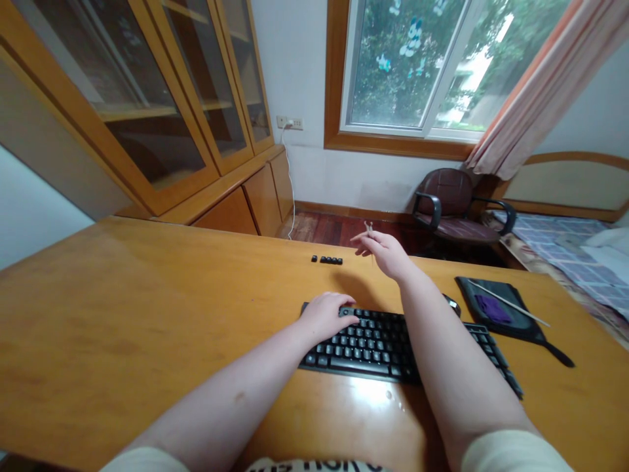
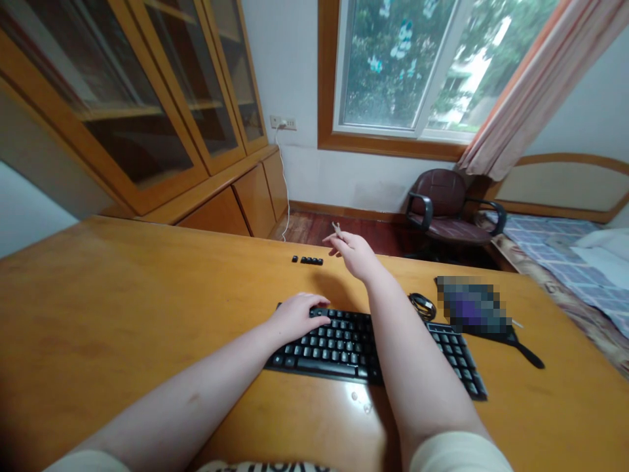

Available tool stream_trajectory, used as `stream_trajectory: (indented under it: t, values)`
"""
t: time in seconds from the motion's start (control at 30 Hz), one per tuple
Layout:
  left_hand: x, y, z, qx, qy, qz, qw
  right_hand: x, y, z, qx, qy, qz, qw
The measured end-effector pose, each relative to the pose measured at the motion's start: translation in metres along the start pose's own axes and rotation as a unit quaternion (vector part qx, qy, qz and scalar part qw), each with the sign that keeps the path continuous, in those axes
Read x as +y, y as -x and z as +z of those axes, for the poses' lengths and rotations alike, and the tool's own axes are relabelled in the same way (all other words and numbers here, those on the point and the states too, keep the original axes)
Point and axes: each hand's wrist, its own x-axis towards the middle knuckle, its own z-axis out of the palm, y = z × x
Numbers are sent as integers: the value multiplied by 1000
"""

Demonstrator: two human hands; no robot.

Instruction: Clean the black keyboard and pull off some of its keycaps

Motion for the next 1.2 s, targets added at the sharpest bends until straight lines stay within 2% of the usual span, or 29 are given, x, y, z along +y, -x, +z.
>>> stream_trajectory:
  t: [0.1, 0.2, 0.33, 0.47, 0.77, 0.9, 1.07, 1.2]
  values:
    - [0, -1, -1, -14, -10, 11, 1000, -16, 32, -7, -49, 38, -24, 998]
    - [-2, -3, -1, -27, -15, 2, 1000, -17, 64, -6, -78, 101, 3, 992]
    - [-5, -6, 0, -59, -6, -33, 998, -5, 87, 3, -104, 21, 83, 991]
    - [-8, -7, -1, -69, 13, -45, 997, 5, 86, 15, -118, -39, 120, 985]
    - [-17, -9, -12, -92, 59, -59, 992, 3, 82, 24, -80, 47, 97, 991]
    - [-14, -6, -15, -103, 43, -57, 992, 4, 83, 28, -81, 63, 103, 989]
    - [0, 0, -11, -64, -21, -7, 998, 6, 81, 33, -98, 71, 103, 987]
    - [7, 2, -5, -35, -21, 28, 999, 6, 82, 35, -120, 95, 47, 987]
